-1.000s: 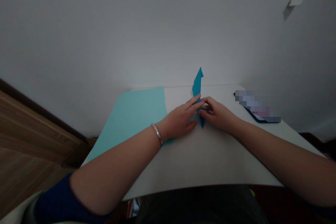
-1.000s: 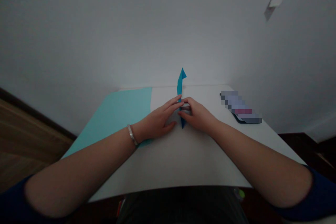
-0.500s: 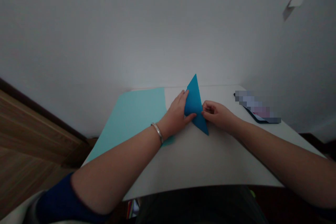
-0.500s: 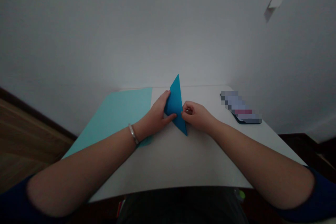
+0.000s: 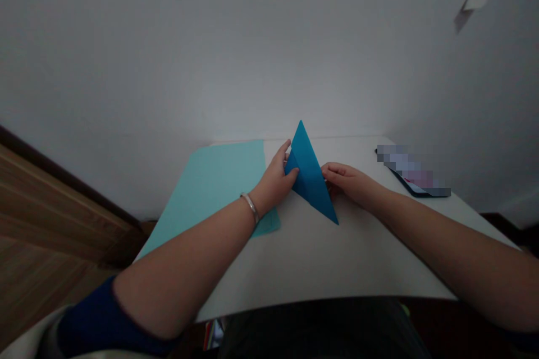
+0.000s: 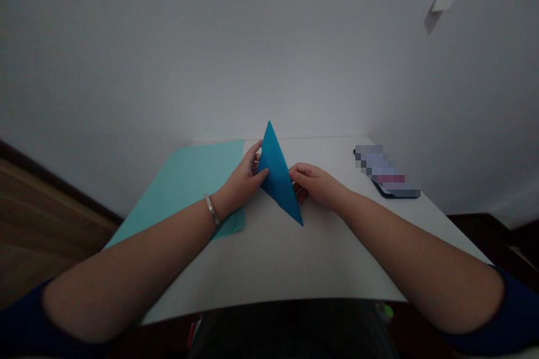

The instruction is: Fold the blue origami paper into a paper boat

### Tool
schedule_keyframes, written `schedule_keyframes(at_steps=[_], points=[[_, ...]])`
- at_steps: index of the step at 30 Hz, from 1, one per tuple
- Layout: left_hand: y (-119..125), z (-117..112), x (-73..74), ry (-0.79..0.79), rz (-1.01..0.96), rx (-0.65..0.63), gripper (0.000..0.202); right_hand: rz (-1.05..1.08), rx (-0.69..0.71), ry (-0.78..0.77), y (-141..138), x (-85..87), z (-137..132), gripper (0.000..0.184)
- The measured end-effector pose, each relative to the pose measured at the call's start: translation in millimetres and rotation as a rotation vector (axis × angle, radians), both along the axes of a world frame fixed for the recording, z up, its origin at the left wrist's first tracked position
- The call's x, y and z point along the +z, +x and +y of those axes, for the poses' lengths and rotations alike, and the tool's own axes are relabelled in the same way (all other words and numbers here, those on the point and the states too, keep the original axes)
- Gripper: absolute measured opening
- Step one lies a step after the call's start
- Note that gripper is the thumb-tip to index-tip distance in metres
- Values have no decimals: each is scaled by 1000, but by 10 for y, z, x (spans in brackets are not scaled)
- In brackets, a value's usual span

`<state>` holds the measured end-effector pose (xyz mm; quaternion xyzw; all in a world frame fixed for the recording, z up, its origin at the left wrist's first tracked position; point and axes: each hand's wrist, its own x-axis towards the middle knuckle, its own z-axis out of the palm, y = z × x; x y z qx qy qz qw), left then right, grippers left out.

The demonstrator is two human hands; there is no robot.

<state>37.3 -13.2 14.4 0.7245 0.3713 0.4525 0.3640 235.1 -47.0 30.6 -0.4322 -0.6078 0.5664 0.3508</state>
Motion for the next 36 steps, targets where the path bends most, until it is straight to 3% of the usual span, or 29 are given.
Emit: schedule_keyframes(at_steps=[12,22,29,33,36], points=[[25,-15,73,-119,-92,-17,62,-13,5,-26,-24,-25,-14,25],[-2,-56,96,-75,-99,-11,64,18,28,-68,-48,22,-20,20],[11,-52,102,-305,-351,-162,63,22,44,-40,-51,-12,-34,25],[5,-83,108,-263,-363,-119,70,20,-30,23,-89,-13,-62,26],[10,-98,122,-189,-352,-60,73,-29,-208,145,-92,-4,-66,26]])
